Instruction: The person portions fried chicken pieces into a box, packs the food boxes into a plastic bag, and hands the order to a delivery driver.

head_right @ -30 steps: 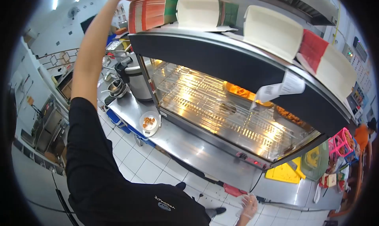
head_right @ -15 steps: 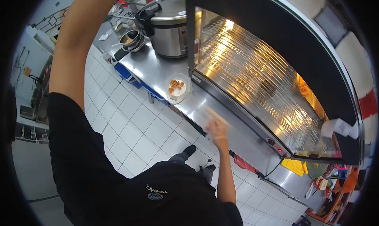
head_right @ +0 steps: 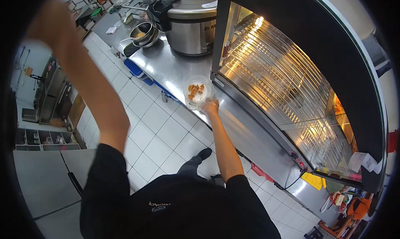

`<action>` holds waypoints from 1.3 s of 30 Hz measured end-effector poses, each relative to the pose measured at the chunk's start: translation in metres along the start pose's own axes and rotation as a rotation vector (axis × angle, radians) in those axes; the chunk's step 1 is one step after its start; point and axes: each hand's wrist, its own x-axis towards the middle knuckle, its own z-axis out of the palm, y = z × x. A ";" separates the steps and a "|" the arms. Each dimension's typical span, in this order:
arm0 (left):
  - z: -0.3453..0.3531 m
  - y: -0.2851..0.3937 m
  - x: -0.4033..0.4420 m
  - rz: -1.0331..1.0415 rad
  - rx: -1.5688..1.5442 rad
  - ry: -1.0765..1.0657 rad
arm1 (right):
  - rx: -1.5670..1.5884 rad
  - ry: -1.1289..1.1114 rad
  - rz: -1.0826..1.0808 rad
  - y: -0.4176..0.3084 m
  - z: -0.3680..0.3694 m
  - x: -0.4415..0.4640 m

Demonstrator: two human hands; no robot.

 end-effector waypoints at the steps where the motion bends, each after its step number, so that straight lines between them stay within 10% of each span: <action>1: -0.032 -0.005 -0.028 -0.120 0.027 0.008 | 0.031 -0.008 -0.125 0.000 -0.004 -0.003; 6: -0.214 -0.025 -0.228 -0.951 0.488 -0.390 | 0.119 -0.168 -0.286 -0.089 -0.072 -0.110; 12: -0.262 0.018 -0.367 -1.666 0.129 -0.721 | 0.171 -0.012 -0.233 -0.123 -0.152 -0.200; 25: -0.186 0.003 -0.515 -1.739 -0.123 -1.144 | -0.744 0.249 -0.643 -0.040 -0.176 -0.197; 39: -0.195 0.002 -0.510 -1.740 -0.023 -1.041 | -0.730 0.271 -0.690 -0.045 -0.176 -0.221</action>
